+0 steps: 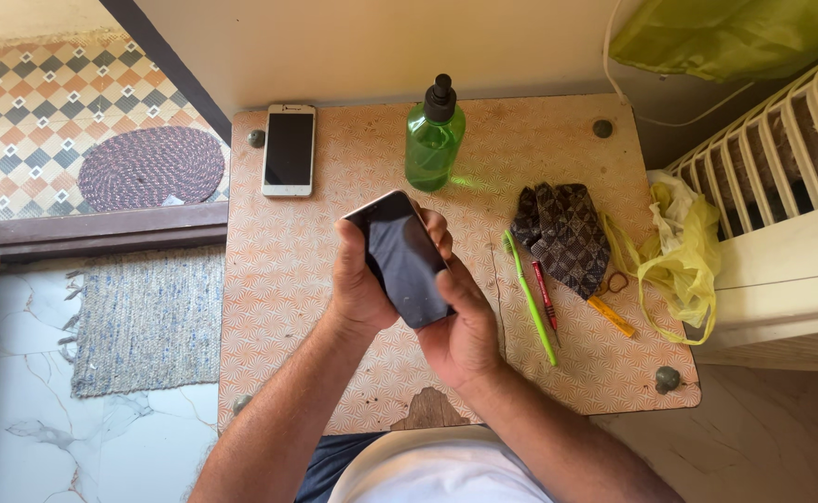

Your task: The person cleans a smartphone screen using a green toothbrush and a cloth. They scrub the screen with the toothbrush, then wipe it with the cloth, and finally inspect the screen by hand.

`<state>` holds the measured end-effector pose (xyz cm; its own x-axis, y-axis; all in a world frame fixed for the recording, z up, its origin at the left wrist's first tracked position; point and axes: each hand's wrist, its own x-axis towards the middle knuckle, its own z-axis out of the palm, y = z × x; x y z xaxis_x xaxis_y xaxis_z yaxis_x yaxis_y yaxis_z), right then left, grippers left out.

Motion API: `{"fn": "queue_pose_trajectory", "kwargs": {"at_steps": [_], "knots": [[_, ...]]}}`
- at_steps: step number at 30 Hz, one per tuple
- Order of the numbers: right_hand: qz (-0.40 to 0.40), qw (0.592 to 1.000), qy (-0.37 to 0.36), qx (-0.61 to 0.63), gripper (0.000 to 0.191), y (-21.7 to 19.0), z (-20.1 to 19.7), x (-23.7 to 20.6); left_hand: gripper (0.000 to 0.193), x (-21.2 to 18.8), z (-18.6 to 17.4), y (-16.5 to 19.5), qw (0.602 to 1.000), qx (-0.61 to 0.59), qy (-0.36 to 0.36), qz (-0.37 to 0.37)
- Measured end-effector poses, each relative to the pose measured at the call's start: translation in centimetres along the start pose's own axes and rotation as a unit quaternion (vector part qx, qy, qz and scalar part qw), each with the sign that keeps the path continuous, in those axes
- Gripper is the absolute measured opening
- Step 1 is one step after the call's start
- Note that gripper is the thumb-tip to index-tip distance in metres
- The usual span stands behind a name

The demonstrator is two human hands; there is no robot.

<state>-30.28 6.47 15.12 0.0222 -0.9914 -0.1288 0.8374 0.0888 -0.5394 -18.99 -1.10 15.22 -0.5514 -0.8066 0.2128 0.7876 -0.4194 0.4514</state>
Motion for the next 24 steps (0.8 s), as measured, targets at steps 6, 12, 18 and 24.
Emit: {"fn": "queue_pose_trajectory", "kwargs": {"at_steps": [6,12,18,24], "knots": [[-0.086,0.984,0.007,-0.156,0.045,0.7,-0.5,-0.3,0.077,1.2,-0.8,-0.9,0.946,0.194,0.233,0.115],[-0.261,0.741,-0.067,-0.615,0.062,-0.3,0.8,-0.9,0.094,0.2,0.1,-1.7,0.925,0.296,0.184,0.155],[-0.228,0.715,-0.132,-0.647,0.083,-0.9,2.0,-2.3,0.071,-0.2,-0.5,0.2,0.98,0.119,0.092,0.13],[-0.177,0.742,-0.05,-0.645,0.083,0.0,0.3,-2.7,0.069,-0.8,-2.0,0.3,0.996,0.002,0.045,0.074]]}}
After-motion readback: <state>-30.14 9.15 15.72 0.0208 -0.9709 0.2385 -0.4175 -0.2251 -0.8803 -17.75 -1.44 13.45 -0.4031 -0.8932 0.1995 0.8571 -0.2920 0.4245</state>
